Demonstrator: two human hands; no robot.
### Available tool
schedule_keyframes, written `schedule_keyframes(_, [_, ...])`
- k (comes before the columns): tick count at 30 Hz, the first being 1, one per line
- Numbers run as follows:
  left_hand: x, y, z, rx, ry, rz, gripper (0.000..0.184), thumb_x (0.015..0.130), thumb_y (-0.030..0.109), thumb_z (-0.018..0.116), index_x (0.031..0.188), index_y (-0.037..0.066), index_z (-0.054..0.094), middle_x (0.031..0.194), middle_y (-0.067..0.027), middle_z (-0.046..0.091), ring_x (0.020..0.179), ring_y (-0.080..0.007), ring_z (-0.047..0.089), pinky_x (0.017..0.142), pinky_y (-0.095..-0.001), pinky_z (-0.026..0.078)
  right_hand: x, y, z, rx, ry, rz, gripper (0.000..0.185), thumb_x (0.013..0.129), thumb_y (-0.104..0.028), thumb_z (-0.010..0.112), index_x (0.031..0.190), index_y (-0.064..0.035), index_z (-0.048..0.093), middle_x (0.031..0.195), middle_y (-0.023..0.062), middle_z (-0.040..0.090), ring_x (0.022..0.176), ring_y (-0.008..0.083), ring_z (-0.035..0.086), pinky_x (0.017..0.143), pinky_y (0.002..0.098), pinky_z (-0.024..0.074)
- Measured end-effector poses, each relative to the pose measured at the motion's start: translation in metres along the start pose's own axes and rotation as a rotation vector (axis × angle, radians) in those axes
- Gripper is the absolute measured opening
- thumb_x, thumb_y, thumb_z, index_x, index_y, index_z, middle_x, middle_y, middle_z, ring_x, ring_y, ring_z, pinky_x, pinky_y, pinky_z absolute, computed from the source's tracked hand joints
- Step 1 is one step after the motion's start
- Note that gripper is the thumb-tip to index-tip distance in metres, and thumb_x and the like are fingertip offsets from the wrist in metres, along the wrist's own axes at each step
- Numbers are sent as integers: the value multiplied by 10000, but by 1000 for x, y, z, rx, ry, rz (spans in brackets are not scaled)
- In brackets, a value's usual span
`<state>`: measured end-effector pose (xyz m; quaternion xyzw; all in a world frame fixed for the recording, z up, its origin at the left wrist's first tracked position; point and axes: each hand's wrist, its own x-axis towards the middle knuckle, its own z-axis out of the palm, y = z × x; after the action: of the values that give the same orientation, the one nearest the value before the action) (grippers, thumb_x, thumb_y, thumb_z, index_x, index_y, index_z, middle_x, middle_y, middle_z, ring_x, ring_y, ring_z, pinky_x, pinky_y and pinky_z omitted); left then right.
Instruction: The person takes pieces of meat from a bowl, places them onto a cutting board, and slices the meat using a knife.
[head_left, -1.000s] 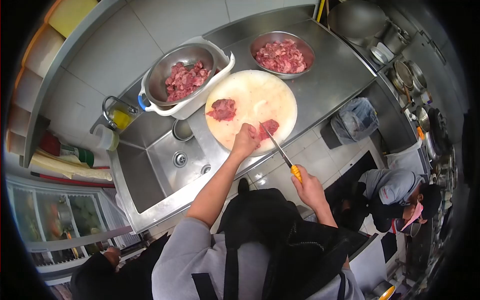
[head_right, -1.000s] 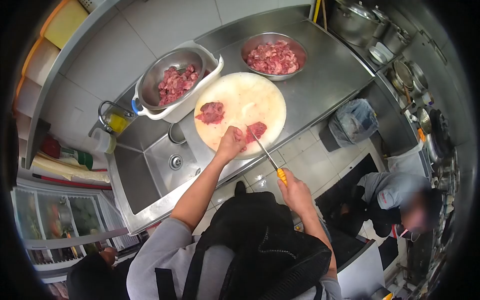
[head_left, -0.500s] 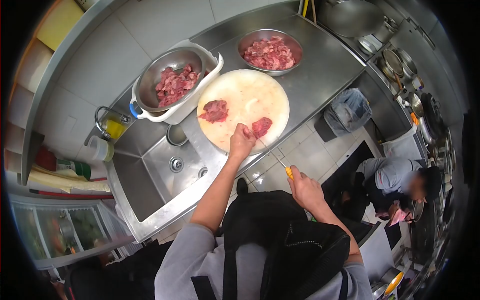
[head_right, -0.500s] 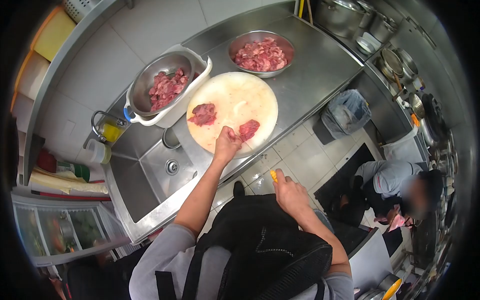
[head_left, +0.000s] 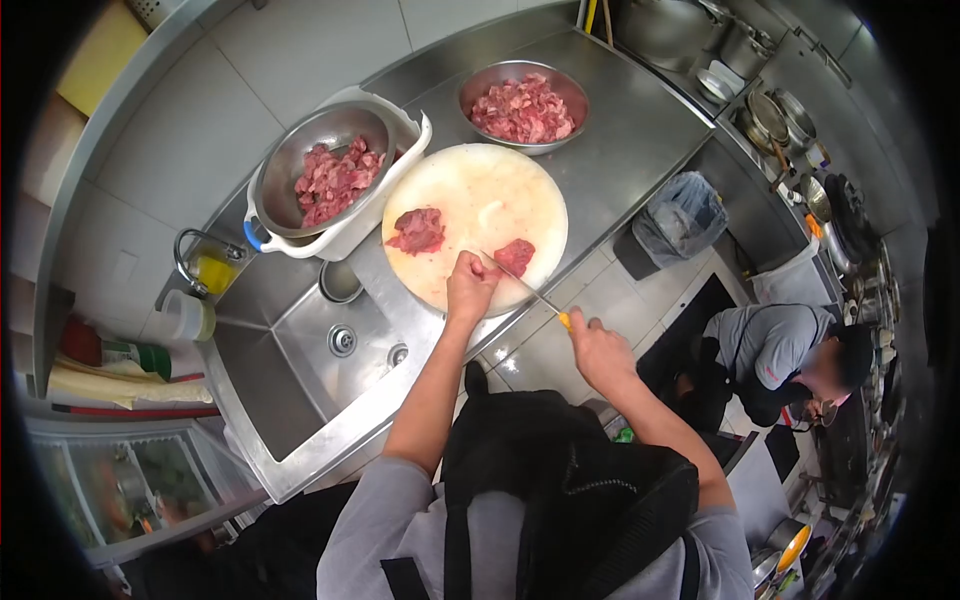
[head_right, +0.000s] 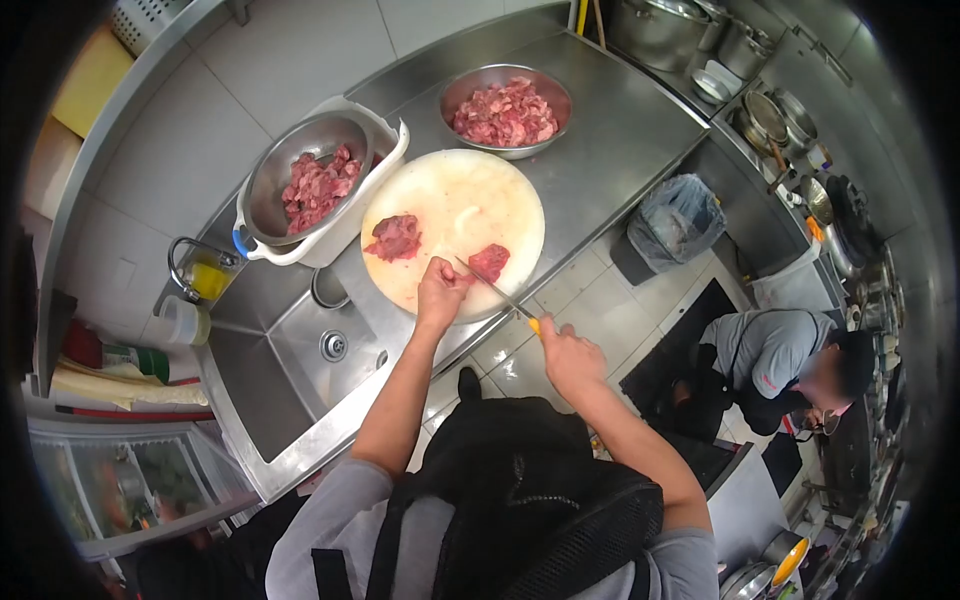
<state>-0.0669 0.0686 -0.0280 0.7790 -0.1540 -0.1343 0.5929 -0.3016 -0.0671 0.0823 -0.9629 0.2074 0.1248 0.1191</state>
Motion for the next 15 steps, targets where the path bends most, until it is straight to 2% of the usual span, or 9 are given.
schedule_keyframes(1, [0,2,-1,51,-3,-22,261,874,-7,739,913,67,492,723,-57,601,661,-134,584,640,-324,516,-4,5,-6,-8,3,-3,457,1032,-113,517,1481,-71,448,1094,248,716,871,434,770,761,541,606])
schedule_keyframes(4, [0,-5,1,45,-39,28,258,875,-9,731,912,66,487,723,-50,579,642,-135,551,627,-319,495,-12,8,-16,-21,-13,39,397,1058,-160,530,1444,-90,468,1057,234,718,854,442,765,765,555,602])
schedule_keyframes(6, [1,-16,2,37,-46,27,253,875,-9,730,916,66,491,725,-48,577,643,-132,548,628,-317,492,1,9,-16,30,27,-34,338,1085,-228,547,1383,-81,484,1026,243,724,833,469,750,764,575,596])
schedule_keyframes(11, [-2,-10,-4,17,-40,21,230,883,-10,713,928,65,500,727,-53,571,646,-128,534,634,-312,485,31,14,-17,201,104,-4,372,1096,-310,570,1399,-110,488,994,274,744,875,537,714,791,624,569])
schedule_keyframes(13, [-4,-3,-8,16,-50,25,186,906,-3,703,942,55,530,741,-84,617,659,-178,601,652,-341,513,23,14,-29,252,109,7,376,1100,-322,568,1401,-110,493,1005,288,748,892,549,708,794,626,565])
schedule_keyframes(14, [-8,2,-11,16,-52,22,186,906,-3,703,942,55,530,741,-84,617,659,-178,601,652,-341,513,17,13,-34,264,82,-1,373,1101,-319,564,1404,-112,496,1071,263,752,930,535,715,827,621,566])
schedule_keyframes(15, [-11,9,-14,100,-56,62,163,921,22,711,964,46,555,771,-109,657,695,-226,651,676,-376,535,11,14,-39,275,56,-9,371,1103,-316,560,1408,-114,500,1138,237,757,967,521,721,860,617,566])
